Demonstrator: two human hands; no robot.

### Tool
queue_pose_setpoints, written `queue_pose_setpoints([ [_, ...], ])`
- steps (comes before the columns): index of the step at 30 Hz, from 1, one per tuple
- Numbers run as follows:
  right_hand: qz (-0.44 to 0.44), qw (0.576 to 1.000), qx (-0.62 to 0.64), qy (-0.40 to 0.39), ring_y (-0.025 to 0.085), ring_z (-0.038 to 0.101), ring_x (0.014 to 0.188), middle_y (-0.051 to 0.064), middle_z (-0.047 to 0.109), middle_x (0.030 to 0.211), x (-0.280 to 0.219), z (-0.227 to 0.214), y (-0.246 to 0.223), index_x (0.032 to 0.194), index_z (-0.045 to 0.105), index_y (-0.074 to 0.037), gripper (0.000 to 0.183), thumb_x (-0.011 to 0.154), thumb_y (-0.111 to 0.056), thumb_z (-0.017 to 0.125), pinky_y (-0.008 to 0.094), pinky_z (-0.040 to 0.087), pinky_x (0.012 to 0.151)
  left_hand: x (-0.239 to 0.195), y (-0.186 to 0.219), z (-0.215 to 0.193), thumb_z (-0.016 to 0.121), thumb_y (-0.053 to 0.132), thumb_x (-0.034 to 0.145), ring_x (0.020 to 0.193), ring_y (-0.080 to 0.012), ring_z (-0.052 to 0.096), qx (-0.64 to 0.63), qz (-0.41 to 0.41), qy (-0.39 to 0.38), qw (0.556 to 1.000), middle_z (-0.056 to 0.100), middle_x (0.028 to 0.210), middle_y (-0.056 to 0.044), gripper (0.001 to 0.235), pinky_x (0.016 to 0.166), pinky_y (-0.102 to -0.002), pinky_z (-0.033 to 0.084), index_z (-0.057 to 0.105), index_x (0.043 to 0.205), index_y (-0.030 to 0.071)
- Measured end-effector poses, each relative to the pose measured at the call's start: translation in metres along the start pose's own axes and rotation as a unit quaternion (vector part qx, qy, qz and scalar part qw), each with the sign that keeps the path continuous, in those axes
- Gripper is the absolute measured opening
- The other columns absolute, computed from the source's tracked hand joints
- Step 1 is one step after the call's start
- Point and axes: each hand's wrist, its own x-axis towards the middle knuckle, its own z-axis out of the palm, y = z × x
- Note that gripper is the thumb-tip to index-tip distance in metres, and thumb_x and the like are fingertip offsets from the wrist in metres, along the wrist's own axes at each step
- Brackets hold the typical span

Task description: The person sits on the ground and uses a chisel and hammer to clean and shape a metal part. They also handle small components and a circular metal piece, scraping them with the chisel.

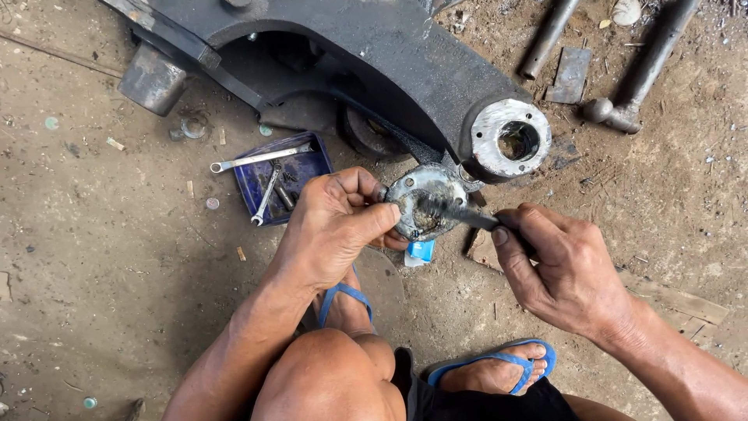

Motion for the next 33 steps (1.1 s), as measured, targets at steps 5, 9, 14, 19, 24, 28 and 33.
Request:
queue_pose_setpoints([
  [5,-0.023,1.0,0.004,0.002,0.025,0.052,0.049,0.008,0.051,0.067,0.006,-0.005,-0.002,0.103,0.062,0.002,0.012,0.101,-0.009,0.055,0.039,0.042,0.046,0.0,0.001,0.0,0.072,-0.004,0.082,0.055,-0.0244,0.073,0.013,-0.004,-0.01,1.0,0.066,0.065,-0.014,0.014,0.058,-0.038,0.07,0.059,0.079,0.002],
  [9,-0.063,0.997,0.004,-0.04,0.027,0.05,0.048,0.008,0.053,0.069,0.009,-0.01,0.005,0.097,0.062,-0.001,0.012,0.1,-0.01,0.054,0.04,0.042,0.049,0.0,0.0,-0.001,0.071,-0.003,0.083,0.056,-0.0222,0.072,0.035,-0.003,-0.027,0.999,0.066,0.066,-0.013,0.012,0.059,-0.036,0.07,0.061,0.08,0.001],
  [14,-0.03,0.999,0.011,-0.039,0.029,0.054,0.052,0.009,0.056,0.074,0.008,-0.011,0.004,0.103,0.062,-0.001,0.014,0.101,-0.013,0.054,0.04,0.044,0.054,-0.002,0.001,0.001,0.072,-0.002,0.083,0.057,-0.0195,0.072,0.075,0.005,-0.046,0.996,0.067,0.066,-0.012,0.012,0.058,-0.034,0.07,0.061,0.08,0.002],
  [19,-0.084,0.994,0.012,-0.064,0.027,0.051,0.046,0.007,0.056,0.071,0.011,-0.012,0.009,0.099,0.064,-0.004,0.015,0.099,-0.014,0.052,0.041,0.041,0.045,-0.002,0.003,-0.002,0.072,-0.003,0.083,0.055,-0.025,0.074,0.06,-0.02,-0.023,0.998,0.067,0.065,-0.013,0.012,0.057,-0.035,0.069,0.061,0.08,0.002],
  [24,-0.074,0.995,0.028,-0.057,0.028,0.051,0.05,0.008,0.054,0.07,0.012,-0.009,0.012,0.1,0.062,-0.002,0.014,0.1,-0.012,0.052,0.04,0.042,0.049,0.002,0.0,0.0,0.071,-0.003,0.083,0.054,-0.023,0.073,0.058,-0.007,-0.007,0.998,0.067,0.065,-0.013,0.011,0.057,-0.035,0.069,0.061,0.08,0.002],
  [28,-0.068,0.994,0.054,-0.066,0.027,0.048,0.051,0.007,0.051,0.068,0.012,-0.01,0.01,0.09,0.06,-0.004,0.013,0.099,-0.01,0.053,0.039,0.04,0.05,-0.002,0.005,0.0,0.072,-0.002,0.083,0.056,-0.0232,0.074,0.061,-0.005,0.016,0.998,0.068,0.064,-0.014,0.013,0.058,-0.034,0.07,0.061,0.078,0.001],
  [33,-0.067,0.993,0.056,-0.079,0.027,0.053,0.051,0.007,0.054,0.067,0.011,-0.003,0.015,0.089,0.06,-0.004,0.016,0.1,-0.013,0.052,0.04,0.043,0.05,-0.001,-0.002,-0.004,0.072,-0.004,0.083,0.055,-0.0263,0.074,0.029,0.001,0.031,0.999,0.067,0.065,-0.016,0.013,0.057,-0.038,0.071,0.06,0.08,0.0],
])
